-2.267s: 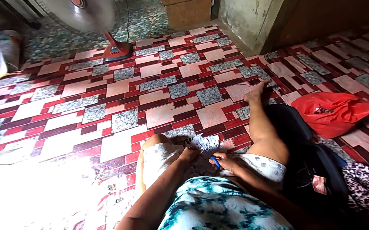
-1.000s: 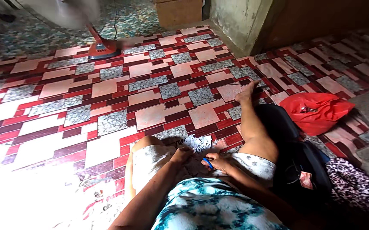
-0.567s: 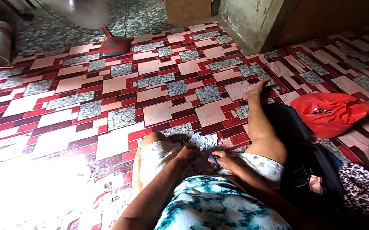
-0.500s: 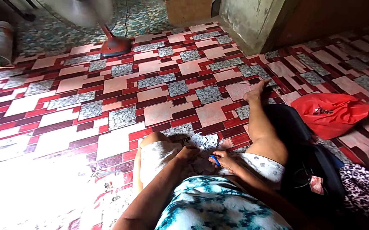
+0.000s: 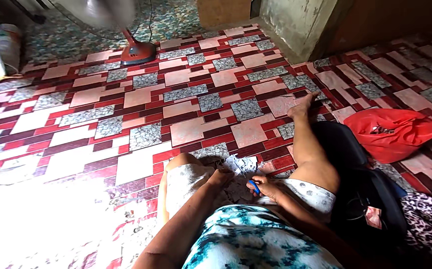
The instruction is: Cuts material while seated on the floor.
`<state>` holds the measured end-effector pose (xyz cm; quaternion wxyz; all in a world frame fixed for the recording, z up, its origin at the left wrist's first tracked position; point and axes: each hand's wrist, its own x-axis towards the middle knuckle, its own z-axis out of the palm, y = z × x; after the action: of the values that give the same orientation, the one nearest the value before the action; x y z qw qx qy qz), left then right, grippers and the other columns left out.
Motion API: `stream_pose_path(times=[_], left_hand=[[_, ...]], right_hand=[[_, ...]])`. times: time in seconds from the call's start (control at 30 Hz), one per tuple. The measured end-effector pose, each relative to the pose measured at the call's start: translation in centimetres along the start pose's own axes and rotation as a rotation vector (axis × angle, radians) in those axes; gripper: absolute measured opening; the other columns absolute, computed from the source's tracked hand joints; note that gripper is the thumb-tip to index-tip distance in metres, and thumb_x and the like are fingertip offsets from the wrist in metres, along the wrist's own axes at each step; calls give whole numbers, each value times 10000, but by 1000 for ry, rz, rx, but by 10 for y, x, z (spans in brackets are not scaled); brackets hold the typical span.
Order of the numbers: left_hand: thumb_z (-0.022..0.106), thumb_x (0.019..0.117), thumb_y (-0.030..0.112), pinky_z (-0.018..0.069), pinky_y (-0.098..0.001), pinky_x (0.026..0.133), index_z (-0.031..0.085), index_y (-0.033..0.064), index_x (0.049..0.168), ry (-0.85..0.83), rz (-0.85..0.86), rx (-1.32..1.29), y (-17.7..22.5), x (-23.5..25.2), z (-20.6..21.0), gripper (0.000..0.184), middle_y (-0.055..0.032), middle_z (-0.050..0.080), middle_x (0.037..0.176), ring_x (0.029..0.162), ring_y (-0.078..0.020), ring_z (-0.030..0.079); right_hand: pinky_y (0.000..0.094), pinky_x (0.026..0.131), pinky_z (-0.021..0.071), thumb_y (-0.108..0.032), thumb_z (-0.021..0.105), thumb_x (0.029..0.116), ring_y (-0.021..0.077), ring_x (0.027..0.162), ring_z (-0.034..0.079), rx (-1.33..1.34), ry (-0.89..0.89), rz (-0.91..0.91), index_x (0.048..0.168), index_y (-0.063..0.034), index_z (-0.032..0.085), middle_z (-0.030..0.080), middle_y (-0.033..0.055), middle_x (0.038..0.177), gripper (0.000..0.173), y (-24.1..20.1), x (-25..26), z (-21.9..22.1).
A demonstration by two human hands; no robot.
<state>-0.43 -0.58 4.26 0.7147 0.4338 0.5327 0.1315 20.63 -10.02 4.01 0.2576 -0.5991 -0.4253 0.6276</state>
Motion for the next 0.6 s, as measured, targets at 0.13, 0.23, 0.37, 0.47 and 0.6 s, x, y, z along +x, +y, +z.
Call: stream_pose_path(times=[0.13, 0.23, 0.37, 0.47, 0.6], left_hand=[[580, 1040, 99, 457, -200, 486, 610, -6, 1079, -11, 7, 42, -1, 2, 0, 116, -34, 641, 750, 527, -66, 546], [587, 1037, 102, 453, -197, 485, 616, -7, 1093, -13, 6, 57, -2, 2, 2, 126, -34, 645, 750, 525, -64, 544], [591, 1038, 117, 455, -199, 498, 616, -8, 1118, -16, 2, 91, 0, 1, 2, 151, -33, 646, 768, 533, -61, 541], [592, 1038, 133, 454, -201, 508, 626, -9, 1132, -6, -2, 122, 1, -1, 4, 173, -30, 649, 778, 532, -57, 531], [586, 1040, 128, 453, -197, 502, 629, -13, 1118, -6, 12, 104, 1, -1, 4, 166, -28, 645, 769, 529, -56, 532]], right_hand=[[212, 583, 471, -260, 664, 1003, 53, 663, 595, -14, -16, -20, 1144, -17, 634, 665, 13, 840, 283, 3, 3, 1], [207, 575, 477, -253, 666, 1003, 50, 643, 597, -6, -2, -32, 1138, -10, 637, 665, 14, 824, 279, 4, 3, 1], [218, 592, 500, -219, 681, 991, 56, 641, 601, 8, 10, -51, 1124, 6, 644, 667, 16, 815, 264, 4, 3, 2], [228, 610, 536, -163, 707, 964, 61, 632, 613, 13, 32, -89, 1103, 29, 649, 665, 20, 796, 244, 6, 3, 2], [219, 605, 535, -135, 703, 965, 58, 633, 619, 27, 48, -83, 1120, 37, 642, 676, 23, 806, 240, 5, 2, 1]])
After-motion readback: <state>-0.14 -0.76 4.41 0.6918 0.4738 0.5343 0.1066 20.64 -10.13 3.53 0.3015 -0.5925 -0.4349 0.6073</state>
